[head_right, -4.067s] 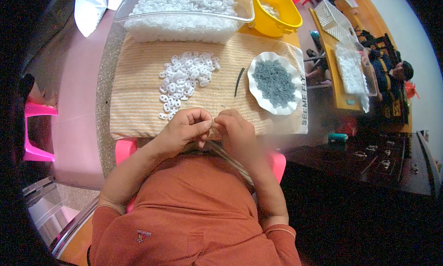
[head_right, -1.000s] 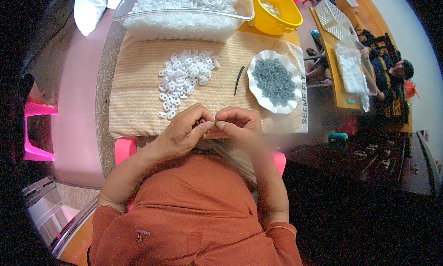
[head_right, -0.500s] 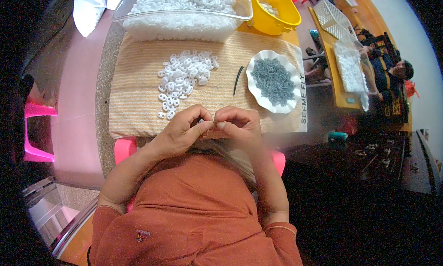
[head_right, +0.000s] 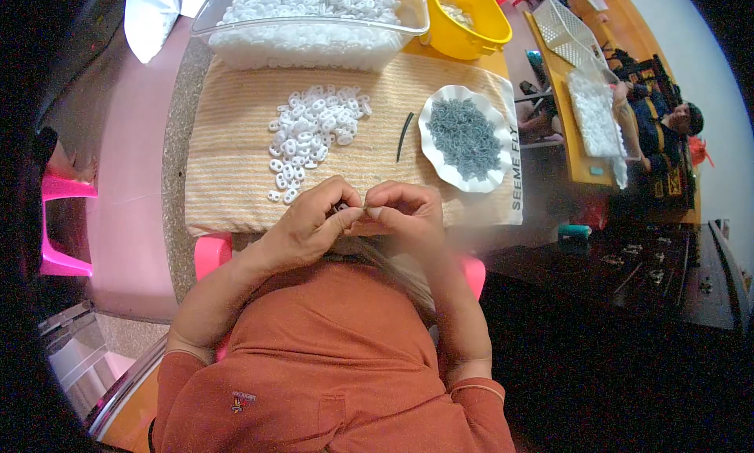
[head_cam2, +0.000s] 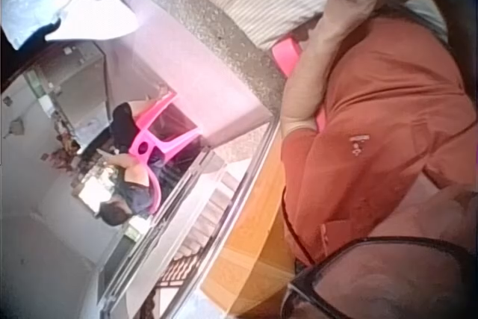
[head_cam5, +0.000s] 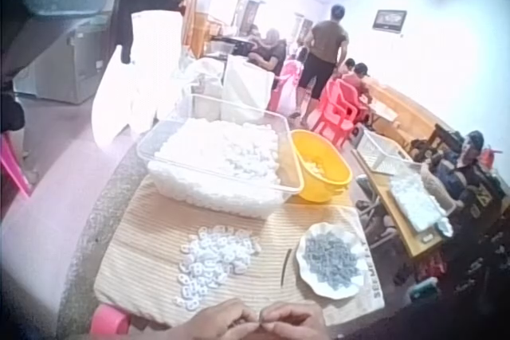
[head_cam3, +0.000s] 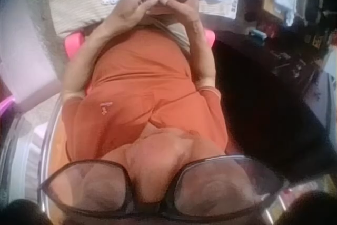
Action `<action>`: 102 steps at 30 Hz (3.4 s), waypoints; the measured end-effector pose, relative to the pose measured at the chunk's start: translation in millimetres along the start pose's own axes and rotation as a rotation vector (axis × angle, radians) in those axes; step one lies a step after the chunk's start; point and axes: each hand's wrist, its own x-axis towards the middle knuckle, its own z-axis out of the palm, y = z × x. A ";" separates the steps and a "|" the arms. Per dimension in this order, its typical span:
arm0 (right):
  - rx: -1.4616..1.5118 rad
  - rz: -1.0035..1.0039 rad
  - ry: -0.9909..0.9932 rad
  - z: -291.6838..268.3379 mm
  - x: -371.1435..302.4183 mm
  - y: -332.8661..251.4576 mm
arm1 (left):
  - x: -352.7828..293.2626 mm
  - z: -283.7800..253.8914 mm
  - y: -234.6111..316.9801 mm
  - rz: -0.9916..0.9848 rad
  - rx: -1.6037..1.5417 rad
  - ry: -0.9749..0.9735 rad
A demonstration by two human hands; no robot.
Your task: Manually assembling and trimming small white plastic components using a cutting tool.
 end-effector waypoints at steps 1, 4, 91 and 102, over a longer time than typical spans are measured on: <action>-0.028 -0.025 -0.003 -0.8 -0.1 0.6 | 0.0 -0.5 0.0 -0.025 -0.022 -0.018; -0.085 -0.086 -0.032 -0.4 0.4 -1.5 | -0.9 0.4 -6.9 -0.082 -0.110 -0.050; -0.022 0.089 -0.010 19.0 -1.1 -4.2 | -0.6 1.7 1.9 -0.216 -0.237 0.176; 0.020 0.052 -0.034 16.9 -1.5 3.2 | -0.6 5.6 -1.3 -0.133 -0.210 0.220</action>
